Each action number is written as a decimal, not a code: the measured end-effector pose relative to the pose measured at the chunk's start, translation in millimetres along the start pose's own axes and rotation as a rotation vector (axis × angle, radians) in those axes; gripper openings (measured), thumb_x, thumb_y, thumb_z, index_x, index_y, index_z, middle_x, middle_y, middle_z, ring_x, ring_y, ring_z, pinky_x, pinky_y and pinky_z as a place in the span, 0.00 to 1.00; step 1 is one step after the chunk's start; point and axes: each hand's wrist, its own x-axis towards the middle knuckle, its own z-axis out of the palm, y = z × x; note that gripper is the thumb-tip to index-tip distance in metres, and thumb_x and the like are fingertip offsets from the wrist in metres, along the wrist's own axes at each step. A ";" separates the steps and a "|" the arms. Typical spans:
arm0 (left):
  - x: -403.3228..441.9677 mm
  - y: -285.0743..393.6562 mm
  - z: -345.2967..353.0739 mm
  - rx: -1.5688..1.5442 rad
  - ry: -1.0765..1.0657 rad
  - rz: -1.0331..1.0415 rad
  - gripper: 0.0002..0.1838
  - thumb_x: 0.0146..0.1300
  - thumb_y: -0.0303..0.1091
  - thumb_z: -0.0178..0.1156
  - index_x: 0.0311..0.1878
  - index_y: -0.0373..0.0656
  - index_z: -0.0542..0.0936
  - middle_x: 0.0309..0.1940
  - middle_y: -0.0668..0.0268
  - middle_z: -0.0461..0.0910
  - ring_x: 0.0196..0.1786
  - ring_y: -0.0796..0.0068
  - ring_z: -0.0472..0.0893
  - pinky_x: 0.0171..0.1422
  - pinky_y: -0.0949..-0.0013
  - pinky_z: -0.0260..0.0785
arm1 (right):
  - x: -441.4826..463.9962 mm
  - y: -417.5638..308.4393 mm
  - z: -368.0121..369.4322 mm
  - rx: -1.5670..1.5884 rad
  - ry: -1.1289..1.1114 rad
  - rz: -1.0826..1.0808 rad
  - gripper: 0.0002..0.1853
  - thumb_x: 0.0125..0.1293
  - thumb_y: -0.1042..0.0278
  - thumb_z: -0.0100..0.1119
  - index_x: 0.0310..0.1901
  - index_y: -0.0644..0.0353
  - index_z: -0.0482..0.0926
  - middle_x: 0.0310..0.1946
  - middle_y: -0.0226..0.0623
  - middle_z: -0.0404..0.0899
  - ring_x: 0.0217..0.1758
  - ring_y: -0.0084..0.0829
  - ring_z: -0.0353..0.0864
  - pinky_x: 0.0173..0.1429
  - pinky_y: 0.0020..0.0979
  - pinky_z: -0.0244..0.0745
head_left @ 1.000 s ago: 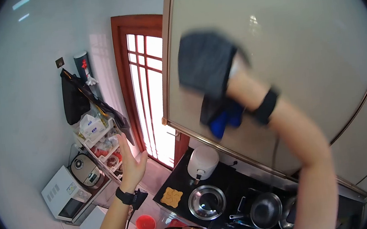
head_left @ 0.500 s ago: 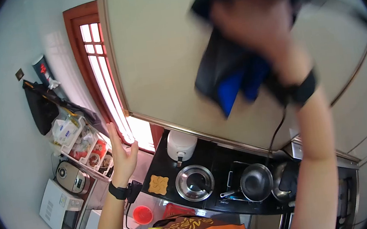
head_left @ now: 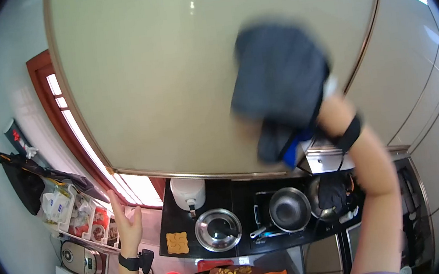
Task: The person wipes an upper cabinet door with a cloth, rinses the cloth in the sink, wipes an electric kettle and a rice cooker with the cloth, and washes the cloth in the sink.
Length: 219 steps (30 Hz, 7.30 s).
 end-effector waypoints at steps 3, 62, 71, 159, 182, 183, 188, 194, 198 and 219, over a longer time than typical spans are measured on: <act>-0.7 -2.7 11.5 -0.025 -0.004 0.013 0.44 0.60 0.21 0.55 0.76 0.42 0.43 0.77 0.53 0.42 0.76 0.56 0.51 0.74 0.55 0.51 | 35.5 84.0 -71.7 -0.298 0.166 0.260 0.14 0.58 0.63 0.54 0.45 0.55 0.79 0.50 0.43 0.78 0.54 0.43 0.77 0.59 0.39 0.72; -76.5 -46.6 -51.0 0.030 0.130 -0.259 0.42 0.62 0.23 0.56 0.76 0.42 0.45 0.76 0.54 0.46 0.76 0.57 0.52 0.74 0.53 0.51 | -23.8 -285.9 191.1 1.194 -0.189 0.147 0.19 0.45 0.75 0.54 0.43 0.64 0.75 0.37 0.49 0.76 0.43 0.49 0.77 0.48 0.41 0.74; -52.1 -12.2 22.1 0.004 -0.065 -0.188 0.42 0.64 0.26 0.56 0.76 0.46 0.45 0.76 0.54 0.47 0.75 0.56 0.54 0.73 0.55 0.54 | -213.4 -185.8 166.6 0.635 -0.245 0.039 0.20 0.35 0.68 0.59 0.35 0.63 0.79 0.36 0.50 0.77 0.44 0.50 0.77 0.51 0.40 0.75; -222.9 -191.9 -4.7 0.342 -0.081 -0.616 0.26 0.65 0.35 0.59 0.65 0.42 0.68 0.65 0.59 0.69 0.63 0.65 0.72 0.63 0.63 0.66 | -333.6 -423.8 166.4 1.831 -0.480 1.639 0.17 0.59 0.80 0.59 0.51 0.64 0.75 0.45 0.33 0.76 0.48 0.29 0.75 0.54 0.30 0.71; -298.5 -186.0 -41.8 0.253 -0.259 -0.680 0.18 0.67 0.30 0.52 0.58 0.36 0.72 0.59 0.59 0.74 0.63 0.70 0.72 0.67 0.66 0.62 | -526.6 -426.2 177.5 1.090 -0.031 1.274 0.20 0.69 0.75 0.47 0.63 0.66 0.65 0.62 0.44 0.67 0.64 0.37 0.66 0.71 0.35 0.55; -337.2 -212.3 -37.6 0.167 -0.118 -0.637 0.18 0.68 0.32 0.51 0.59 0.36 0.72 0.56 0.58 0.76 0.62 0.70 0.73 0.65 0.66 0.64 | -541.8 -447.6 169.2 0.985 0.023 1.252 0.21 0.70 0.75 0.47 0.63 0.66 0.65 0.62 0.44 0.67 0.64 0.37 0.67 0.71 0.34 0.55; -575.6 -385.1 39.5 -0.155 -0.120 -0.672 0.16 0.65 0.23 0.54 0.56 0.36 0.74 0.50 0.62 0.79 0.55 0.76 0.76 0.58 0.72 0.70 | -627.5 -601.6 138.7 0.574 0.189 1.170 0.21 0.70 0.75 0.47 0.63 0.68 0.64 0.61 0.45 0.68 0.64 0.37 0.67 0.71 0.34 0.55; -662.8 -414.8 -21.9 -0.083 -0.148 -0.706 0.15 0.67 0.24 0.52 0.56 0.35 0.73 0.49 0.61 0.80 0.53 0.76 0.77 0.57 0.73 0.69 | -645.5 -698.7 65.4 0.416 -0.011 0.966 0.21 0.71 0.76 0.48 0.64 0.69 0.63 0.61 0.46 0.69 0.64 0.37 0.67 0.72 0.33 0.55; -672.9 -408.8 -59.8 -0.069 -0.128 -0.711 0.13 0.69 0.26 0.50 0.55 0.34 0.74 0.48 0.61 0.80 0.51 0.75 0.78 0.56 0.72 0.70 | -648.5 -651.5 3.6 1.131 0.560 1.944 0.20 0.71 0.72 0.48 0.62 0.67 0.68 0.60 0.42 0.70 0.62 0.32 0.69 0.69 0.32 0.60; -767.5 -368.9 -54.9 -0.004 -0.333 -0.766 0.11 0.68 0.28 0.54 0.51 0.35 0.76 0.43 0.62 0.81 0.47 0.77 0.80 0.52 0.75 0.70 | -712.4 -773.3 -82.9 1.357 0.536 2.054 0.27 0.56 0.84 0.57 0.60 0.63 0.71 0.55 0.37 0.74 0.59 0.34 0.73 0.67 0.35 0.67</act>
